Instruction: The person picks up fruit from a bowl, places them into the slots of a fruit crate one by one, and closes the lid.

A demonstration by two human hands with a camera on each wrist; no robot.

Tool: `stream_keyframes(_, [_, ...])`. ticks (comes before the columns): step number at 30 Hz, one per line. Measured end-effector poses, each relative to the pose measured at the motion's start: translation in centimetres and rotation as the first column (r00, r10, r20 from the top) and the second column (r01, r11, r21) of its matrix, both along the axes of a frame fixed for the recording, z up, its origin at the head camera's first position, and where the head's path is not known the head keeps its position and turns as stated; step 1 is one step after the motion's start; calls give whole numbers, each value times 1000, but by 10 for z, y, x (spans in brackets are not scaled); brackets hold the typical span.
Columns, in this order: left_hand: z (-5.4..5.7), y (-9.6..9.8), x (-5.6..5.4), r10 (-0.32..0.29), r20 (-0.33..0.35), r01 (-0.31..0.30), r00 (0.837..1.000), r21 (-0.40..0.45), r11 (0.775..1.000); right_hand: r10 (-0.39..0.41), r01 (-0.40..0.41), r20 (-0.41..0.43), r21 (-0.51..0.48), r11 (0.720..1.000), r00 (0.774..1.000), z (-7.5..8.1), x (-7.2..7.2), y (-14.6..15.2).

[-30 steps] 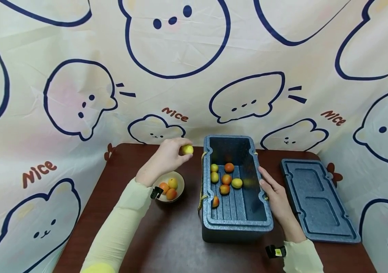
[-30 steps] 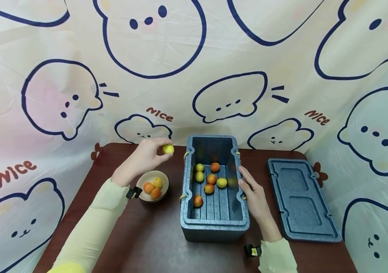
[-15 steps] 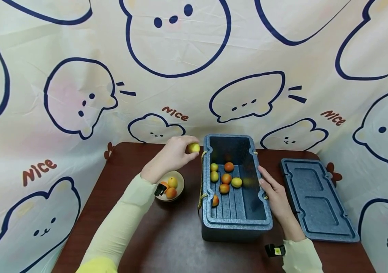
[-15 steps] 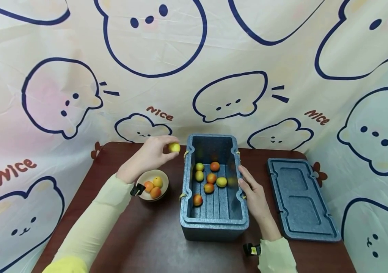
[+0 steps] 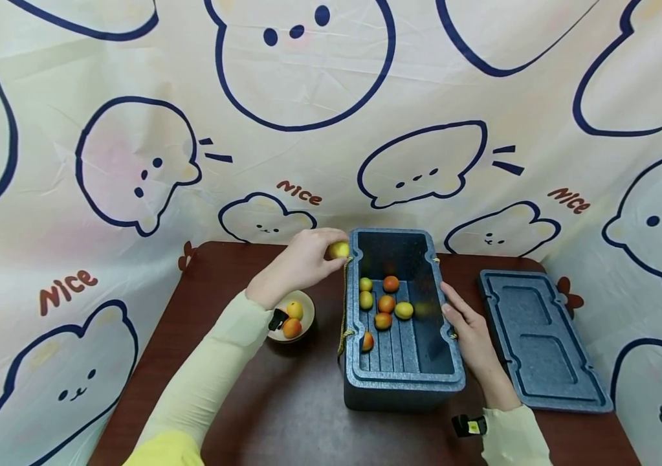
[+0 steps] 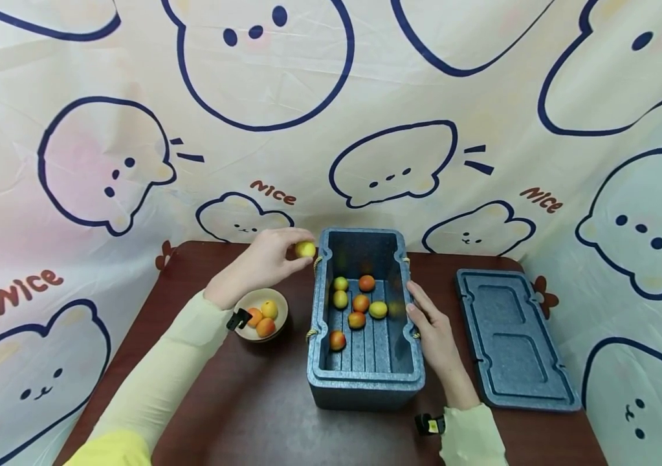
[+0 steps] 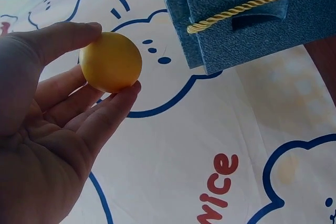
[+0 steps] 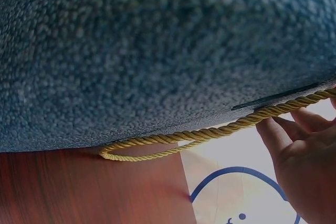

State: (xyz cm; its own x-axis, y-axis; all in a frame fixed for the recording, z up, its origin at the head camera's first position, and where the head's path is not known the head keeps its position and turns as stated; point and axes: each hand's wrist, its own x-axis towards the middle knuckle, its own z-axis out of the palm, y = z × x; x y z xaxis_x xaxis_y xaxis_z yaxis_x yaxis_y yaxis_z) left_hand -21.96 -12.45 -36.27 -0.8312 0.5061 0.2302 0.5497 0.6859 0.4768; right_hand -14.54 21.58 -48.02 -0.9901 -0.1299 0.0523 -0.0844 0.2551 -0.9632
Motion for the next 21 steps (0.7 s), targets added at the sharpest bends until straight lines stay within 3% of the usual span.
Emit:
stream_keyframes(13, [10,13,0,-39,4,39,999,-16,999,5,-5,-15,8,1000,1000,1,-2,2])
stream_keyframes(21, [10,19,-1,-59,6,59,998,-30,998,10,-10,-3,-13,1000,1000,1,0,0])
